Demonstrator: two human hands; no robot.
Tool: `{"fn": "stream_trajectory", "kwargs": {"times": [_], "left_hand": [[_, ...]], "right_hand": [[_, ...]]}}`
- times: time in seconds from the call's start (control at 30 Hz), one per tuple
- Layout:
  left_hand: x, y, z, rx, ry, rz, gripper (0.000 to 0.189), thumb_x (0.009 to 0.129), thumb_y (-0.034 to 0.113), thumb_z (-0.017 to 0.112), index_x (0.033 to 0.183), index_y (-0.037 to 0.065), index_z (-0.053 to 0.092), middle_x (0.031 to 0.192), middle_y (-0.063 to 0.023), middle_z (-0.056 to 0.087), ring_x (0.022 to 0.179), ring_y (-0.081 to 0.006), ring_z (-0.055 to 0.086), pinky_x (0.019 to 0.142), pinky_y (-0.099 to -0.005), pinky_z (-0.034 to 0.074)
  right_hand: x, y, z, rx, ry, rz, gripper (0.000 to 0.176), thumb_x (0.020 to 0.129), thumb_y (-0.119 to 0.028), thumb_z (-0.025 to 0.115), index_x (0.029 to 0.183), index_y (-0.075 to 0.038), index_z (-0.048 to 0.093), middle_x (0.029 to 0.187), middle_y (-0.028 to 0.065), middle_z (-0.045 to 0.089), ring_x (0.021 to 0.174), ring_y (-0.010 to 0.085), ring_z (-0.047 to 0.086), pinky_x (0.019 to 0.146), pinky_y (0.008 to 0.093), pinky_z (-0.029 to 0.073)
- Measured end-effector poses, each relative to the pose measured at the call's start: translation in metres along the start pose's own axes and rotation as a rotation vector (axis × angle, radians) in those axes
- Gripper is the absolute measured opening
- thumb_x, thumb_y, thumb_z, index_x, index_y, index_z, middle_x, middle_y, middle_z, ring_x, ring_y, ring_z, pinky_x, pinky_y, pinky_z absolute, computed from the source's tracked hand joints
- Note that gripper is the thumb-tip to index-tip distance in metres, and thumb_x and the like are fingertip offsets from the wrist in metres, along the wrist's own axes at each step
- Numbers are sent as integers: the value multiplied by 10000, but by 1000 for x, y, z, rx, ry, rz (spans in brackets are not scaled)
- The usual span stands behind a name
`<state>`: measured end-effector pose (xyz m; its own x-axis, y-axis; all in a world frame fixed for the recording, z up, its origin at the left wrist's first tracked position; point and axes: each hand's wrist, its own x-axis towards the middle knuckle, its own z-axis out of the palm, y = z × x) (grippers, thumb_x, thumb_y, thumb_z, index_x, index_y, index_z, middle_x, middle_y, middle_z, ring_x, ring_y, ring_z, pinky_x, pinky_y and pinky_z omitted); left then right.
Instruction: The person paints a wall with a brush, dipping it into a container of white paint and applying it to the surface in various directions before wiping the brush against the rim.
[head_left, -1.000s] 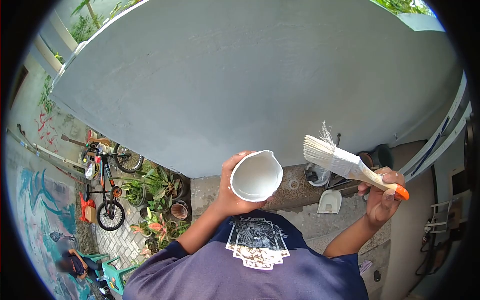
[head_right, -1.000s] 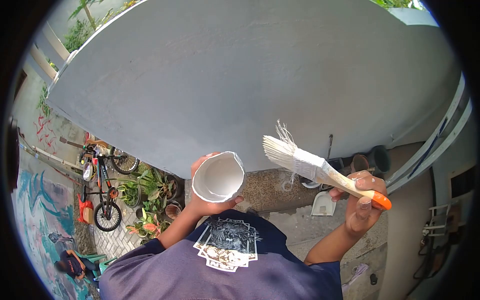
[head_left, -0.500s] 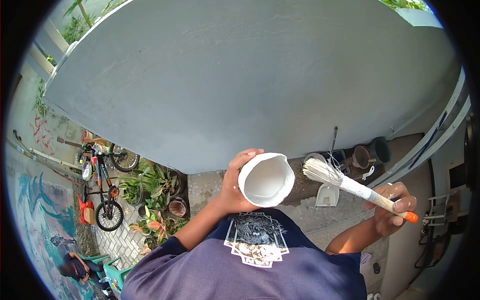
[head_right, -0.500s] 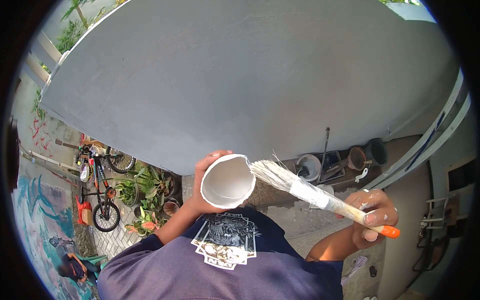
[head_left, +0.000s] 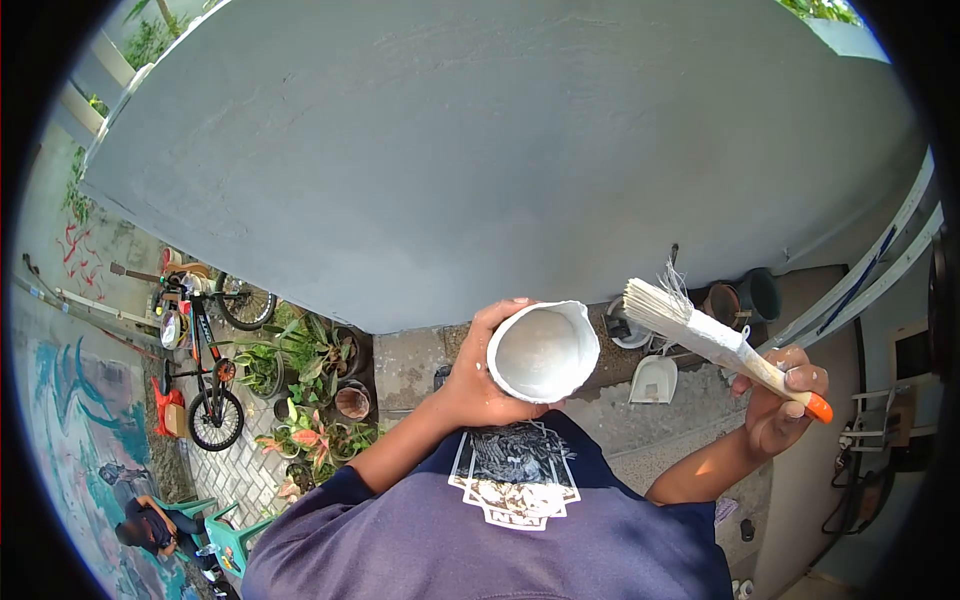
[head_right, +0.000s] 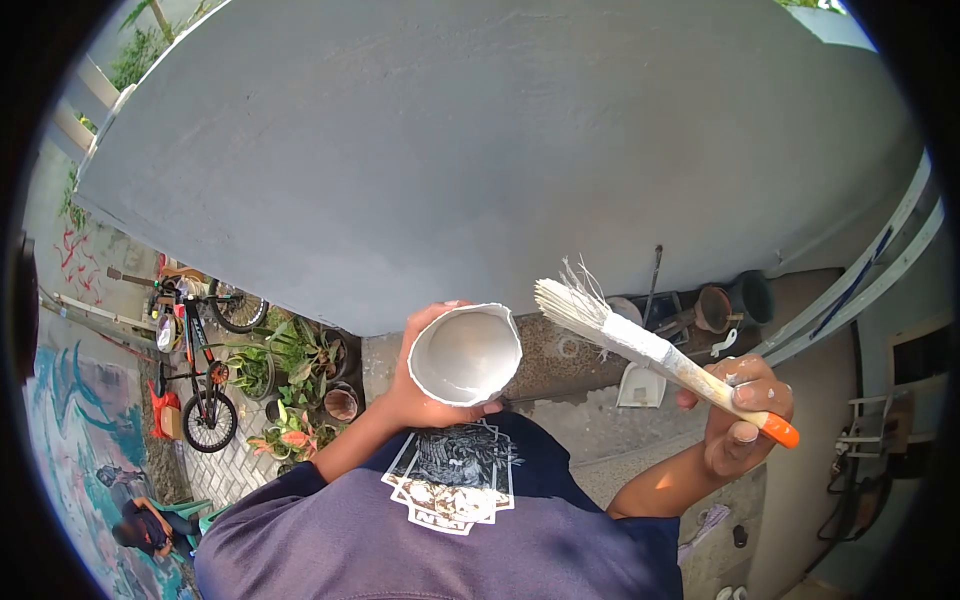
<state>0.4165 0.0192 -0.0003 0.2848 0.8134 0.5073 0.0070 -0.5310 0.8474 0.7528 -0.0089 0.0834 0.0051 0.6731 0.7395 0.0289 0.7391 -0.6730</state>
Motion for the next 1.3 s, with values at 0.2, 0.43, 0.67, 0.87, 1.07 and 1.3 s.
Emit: {"fn": "stream_trajectory", "kwargs": {"times": [0.2, 0.43, 0.67, 0.87, 1.07, 1.3], "left_hand": [[-8, 0, 0, 2, -25, -85, 1073, 623, 164, 946, 1470, 65, 295, 1374, -128, 483, 1282, -251, 521, 1067, -388, 411], [-19, -9, -1, -66, -107, -121, 1167, 584, 161, 979, 1479, 66, 237, 1419, -150, 426, 1325, -273, 481, 1073, -416, 429], [-15, -17, -4, -9, -142, -94, 1134, 605, 155, 967, 1472, 69, 241, 1425, -174, 422, 1329, -285, 478, 1076, -419, 428], [-4, -19, 0, 124, -164, 50, 1111, 576, 202, 971, 1451, 81, 298, 1381, -198, 473, 1294, -328, 510, 1072, -431, 424], [-3, -22, 7, 104, -161, 82, 1077, 570, 198, 965, 1435, 83, 333, 1368, -207, 496, 1288, -336, 515, 1074, -438, 418], [1, -24, 13, 64, -168, 60, 1070, 583, 207, 963, 1443, 85, 338, 1375, -201, 498, 1291, -337, 513, 1073, -440, 416]], "right_hand": [[-2, 1, 4, 35, 22, 59, 412, 968, -447, 621, 1089, -68, 514, 891, 138, 542, 687, 217, 621, 536, 322, 568], [-2, 2, -1, 43, -41, -4, 408, 969, -442, 622, 1088, -61, 537, 901, 145, 559, 661, 223, 630, 513, 324, 558], [28, -2, 1, 239, -410, -131, 332, 939, -408, 682, 1009, -94, 598, 848, 117, 577, 581, 198, 610, 487, 287, 517], [70, -36, 31, -48, -853, -80, 342, 778, -264, 836, 1051, -98, 713, 894, 91, 668, 682, 200, 698, 514, 266, 489], [72, -48, 56, -292, -921, -185, 293, 757, -270, 837, 970, -108, 718, 802, 41, 614, 565, 152, 605, 462, 247, 421], [77, -58, 63, -444, -985, -201, 284, 722, -181, 747, 1003, -161, 706, 831, -2, 572, 574, 139, 565, 499, 252, 435]]}}
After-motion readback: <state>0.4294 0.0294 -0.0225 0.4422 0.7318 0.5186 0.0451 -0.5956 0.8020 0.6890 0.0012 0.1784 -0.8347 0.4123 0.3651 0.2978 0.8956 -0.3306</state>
